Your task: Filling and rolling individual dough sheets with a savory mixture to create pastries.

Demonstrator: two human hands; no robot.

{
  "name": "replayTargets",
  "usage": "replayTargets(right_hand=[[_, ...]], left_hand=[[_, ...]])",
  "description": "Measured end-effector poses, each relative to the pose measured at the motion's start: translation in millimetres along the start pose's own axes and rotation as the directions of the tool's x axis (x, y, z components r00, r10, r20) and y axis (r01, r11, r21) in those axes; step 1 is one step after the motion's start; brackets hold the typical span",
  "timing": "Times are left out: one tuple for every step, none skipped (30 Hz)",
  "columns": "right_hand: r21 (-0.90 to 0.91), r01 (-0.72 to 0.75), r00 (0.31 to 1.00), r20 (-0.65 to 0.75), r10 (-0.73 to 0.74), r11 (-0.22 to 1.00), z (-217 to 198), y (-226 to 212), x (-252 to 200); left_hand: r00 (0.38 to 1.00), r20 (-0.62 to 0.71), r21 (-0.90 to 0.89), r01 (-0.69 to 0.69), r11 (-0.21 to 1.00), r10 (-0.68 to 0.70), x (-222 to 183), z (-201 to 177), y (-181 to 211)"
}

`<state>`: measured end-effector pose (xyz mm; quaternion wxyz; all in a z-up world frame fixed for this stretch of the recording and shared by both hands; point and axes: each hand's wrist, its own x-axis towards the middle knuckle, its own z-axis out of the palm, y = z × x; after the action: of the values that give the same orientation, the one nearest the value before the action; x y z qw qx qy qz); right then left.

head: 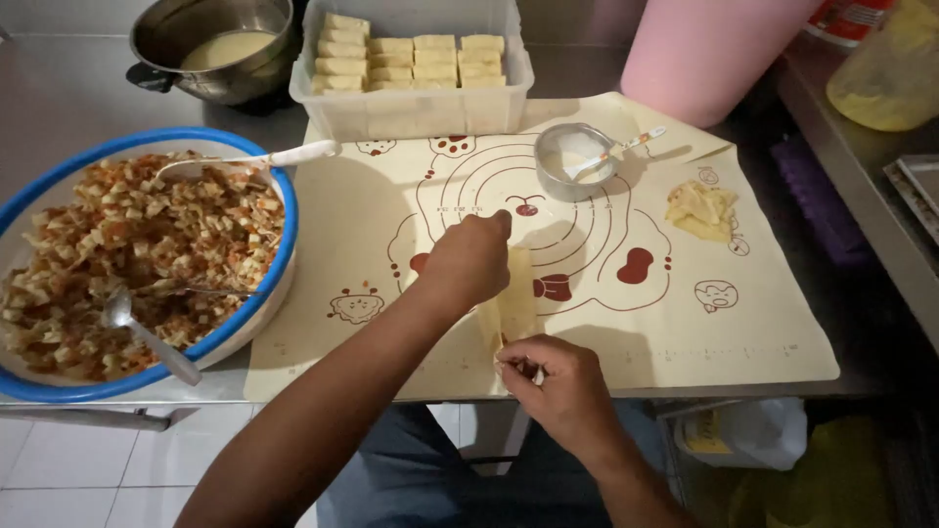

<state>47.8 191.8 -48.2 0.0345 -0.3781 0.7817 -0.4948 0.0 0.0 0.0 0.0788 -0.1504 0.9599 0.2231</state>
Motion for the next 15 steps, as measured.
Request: replayTargets(right_hand=[[0.000, -0.001, 1.000, -0.003, 0.001, 1.000, -1, 1, -1], [-0.009, -0.029, 1.000, 0.000, 0.029, 1.000, -1, 3, -2], [-0.019, -0.056, 0.998, 0.001, 0.056, 0.998, -1, 4, -2], [-0.018, -0.057, 0.998, -0.002, 0.057, 0.998, -3, 6, -1], [-0.017, -0.081, 0.997, 0.006, 0.081, 0.997, -3, 8, -2], [-0.016, -0.106, 0.994, 0.015, 0.106, 0.994, -4, 9, -2], [-0.015, -0.108, 0.994, 0.012, 0.109, 0.994, -5, 10, -3], [-0.002, -0.111, 0.994, 0.009, 0.112, 0.994, -5, 11, -4], [0.011, -0.113, 0.994, 0.007, 0.113, 0.993, -6, 11, -5], [0.012, -0.115, 0.993, 0.006, 0.115, 0.993, -4, 15, -5], [0.012, -0.112, 0.994, 0.005, 0.112, 0.994, -3, 20, -6], [0.013, -0.110, 0.994, 0.004, 0.110, 0.994, -2, 24, -6], [0.014, -0.110, 0.994, 0.003, 0.110, 0.994, -1, 25, -6], [0.011, -0.089, 0.996, 0.001, 0.089, 0.996, -1, 26, -7], [0.007, -0.068, 0.998, -0.003, 0.068, 0.998, -1, 27, -7]], left_hand=[[1.000, 0.001, 0.002, -0.002, 1.000, 0.002, 4, 5, 1], [1.000, -0.013, 0.031, -0.024, 0.999, 0.024, 8, 9, 2], [0.999, -0.027, 0.061, -0.045, 0.997, 0.047, 12, 13, 3], [0.998, -0.027, 0.064, -0.047, 0.997, 0.049, 13, 15, 4], [0.998, -0.030, 0.064, -0.060, 0.996, 0.062, 15, 18, 5], [0.997, -0.034, 0.065, -0.073, 0.995, 0.075, 16, 21, 5], [0.997, -0.031, 0.067, -0.075, 0.995, 0.077, 16, 21, 8], [0.997, -0.029, 0.067, -0.070, 0.995, 0.072, 15, 22, 10], [0.997, -0.027, 0.067, -0.065, 0.996, 0.067, 15, 22, 11], [0.997, -0.025, 0.068, -0.065, 0.996, 0.067, 15, 24, 12], [0.997, -0.028, 0.077, -0.072, 0.994, 0.074, 16, 25, 13], [0.996, -0.030, 0.087, -0.078, 0.993, 0.081, 16, 26, 14], [0.996, -0.030, 0.088, -0.078, 0.993, 0.081, 17, 28, 13], [0.995, -0.037, 0.099, -0.091, 0.991, 0.095, 18, 30, 13], [0.993, -0.043, 0.110, -0.105, 0.988, 0.110, 19, 32, 13]])
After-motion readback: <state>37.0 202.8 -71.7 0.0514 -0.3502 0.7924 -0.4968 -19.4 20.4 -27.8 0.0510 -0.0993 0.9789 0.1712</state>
